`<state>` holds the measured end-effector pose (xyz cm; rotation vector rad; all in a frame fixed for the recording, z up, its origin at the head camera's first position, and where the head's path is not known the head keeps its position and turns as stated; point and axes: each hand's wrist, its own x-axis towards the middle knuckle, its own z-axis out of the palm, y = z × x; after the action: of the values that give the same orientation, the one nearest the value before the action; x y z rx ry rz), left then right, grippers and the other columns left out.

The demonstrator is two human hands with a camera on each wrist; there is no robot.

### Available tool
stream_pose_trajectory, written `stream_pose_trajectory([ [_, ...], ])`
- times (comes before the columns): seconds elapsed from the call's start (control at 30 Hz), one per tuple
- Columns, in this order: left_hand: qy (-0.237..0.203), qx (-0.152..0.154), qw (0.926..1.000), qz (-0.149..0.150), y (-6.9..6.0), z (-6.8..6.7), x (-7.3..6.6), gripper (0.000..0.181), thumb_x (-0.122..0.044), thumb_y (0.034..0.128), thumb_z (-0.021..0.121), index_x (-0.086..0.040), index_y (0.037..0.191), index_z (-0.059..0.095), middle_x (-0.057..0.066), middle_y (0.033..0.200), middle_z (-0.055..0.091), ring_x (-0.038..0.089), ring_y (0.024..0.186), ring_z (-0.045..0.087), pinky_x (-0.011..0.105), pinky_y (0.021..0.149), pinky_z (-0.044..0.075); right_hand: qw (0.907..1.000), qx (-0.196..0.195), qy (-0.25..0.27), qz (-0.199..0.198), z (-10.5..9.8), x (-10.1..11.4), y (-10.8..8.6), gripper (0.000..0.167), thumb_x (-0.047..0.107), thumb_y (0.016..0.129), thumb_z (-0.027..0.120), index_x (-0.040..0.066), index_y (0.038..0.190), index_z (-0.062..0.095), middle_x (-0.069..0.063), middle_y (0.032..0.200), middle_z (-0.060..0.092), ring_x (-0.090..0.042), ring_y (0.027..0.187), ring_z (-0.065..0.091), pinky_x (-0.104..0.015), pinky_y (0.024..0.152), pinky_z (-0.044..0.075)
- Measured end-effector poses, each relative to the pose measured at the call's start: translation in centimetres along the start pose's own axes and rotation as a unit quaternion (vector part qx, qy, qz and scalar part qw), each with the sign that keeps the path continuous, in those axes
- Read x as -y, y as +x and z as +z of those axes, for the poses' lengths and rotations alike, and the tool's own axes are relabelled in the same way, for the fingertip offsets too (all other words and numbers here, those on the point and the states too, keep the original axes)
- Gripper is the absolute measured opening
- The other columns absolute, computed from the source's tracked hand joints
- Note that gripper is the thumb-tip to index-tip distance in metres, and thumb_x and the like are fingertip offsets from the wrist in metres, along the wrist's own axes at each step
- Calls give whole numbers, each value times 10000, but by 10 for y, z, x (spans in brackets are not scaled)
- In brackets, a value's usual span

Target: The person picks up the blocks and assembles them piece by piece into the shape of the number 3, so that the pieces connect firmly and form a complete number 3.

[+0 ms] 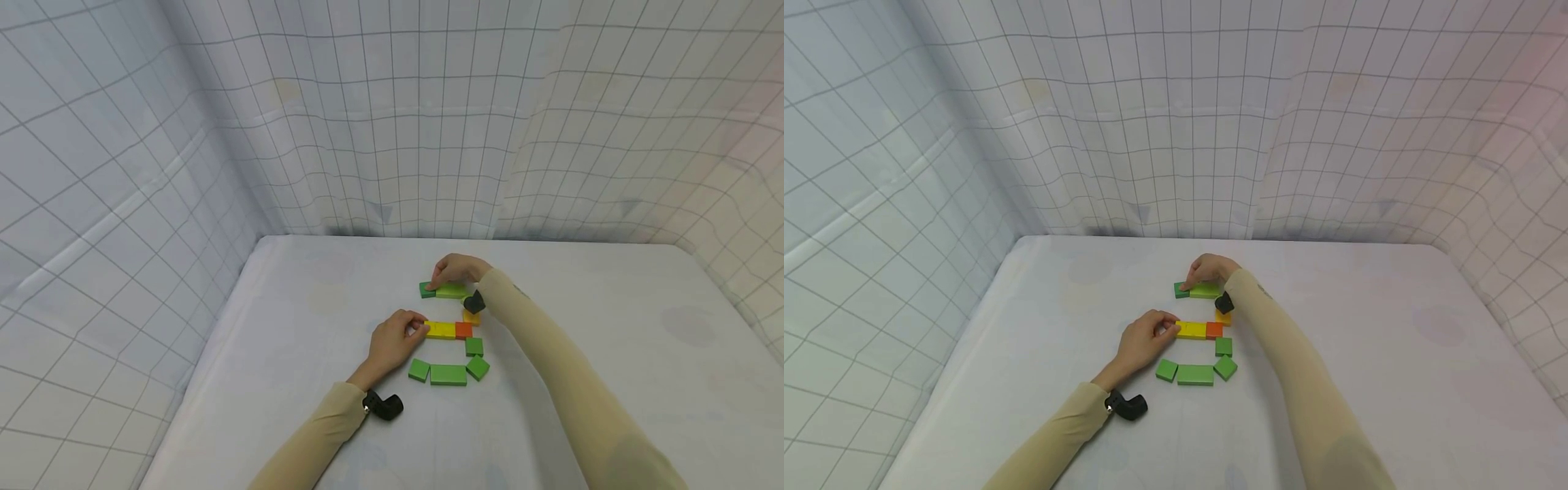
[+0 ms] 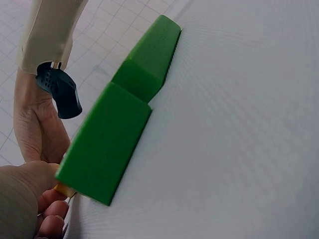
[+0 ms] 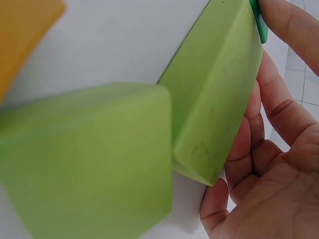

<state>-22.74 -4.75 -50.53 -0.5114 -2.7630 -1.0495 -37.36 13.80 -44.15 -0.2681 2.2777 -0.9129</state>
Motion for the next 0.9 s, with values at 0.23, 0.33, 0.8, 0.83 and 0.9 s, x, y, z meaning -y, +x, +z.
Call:
stream_pose_trajectory([
  [0.23, 55, 27, 10000, -40, 0, 0, 0, 211, -330, 914, 630, -161, 1019, 701, -87, 818, 540, 36, 610, 454, 220, 556, 363, 10000, -43, -33, -29, 0, 0, 1, 246, 279, 797, 776, 87, 832, 627, -31, 878, 567, -182, 893, 463, -337, 843, 337],
  [0.33, 62, 49, 10000, -60, 0, -1, 0, 213, -334, 915, 628, -164, 1021, 700, -91, 819, 537, 36, 609, 452, 220, 557, 361, 10000, -32, -15, -38, 0, -1, 1, 244, 278, 796, 777, 88, 832, 628, -32, 879, 565, -183, 893, 460, -337, 839, 335],
  [0.8, -24, 42, 10000, -41, 0, -1, 1, 204, -322, 912, 632, -163, 1021, 700, -85, 824, 545, 38, 609, 455, 220, 551, 363, 9999, -53, -97, -80, 1, -5, 4, 301, 349, 784, 778, 100, 842, 620, -25, 880, 537, -176, 894, 448, -322, 792, 334],
  [0.83, -34, 34, 10000, -27, 0, 0, 1, 201, -318, 912, 632, -163, 1021, 699, -85, 825, 547, 37, 610, 456, 221, 553, 364, 9998, -61, -147, -101, 1, -5, 4, 311, 365, 782, 776, 103, 842, 619, -22, 879, 532, -171, 888, 447, -317, 783, 334],
  [0.9, -45, 24, 10000, -7, 0, 0, 2, 195, -311, 911, 634, -164, 1020, 698, -86, 826, 550, 34, 614, 459, 223, 558, 366, 9996, -76, -205, -158, 0, -6, 4, 317, 377, 784, 771, 104, 841, 621, -19, 873, 524, -164, 873, 443, -308, 764, 330],
])
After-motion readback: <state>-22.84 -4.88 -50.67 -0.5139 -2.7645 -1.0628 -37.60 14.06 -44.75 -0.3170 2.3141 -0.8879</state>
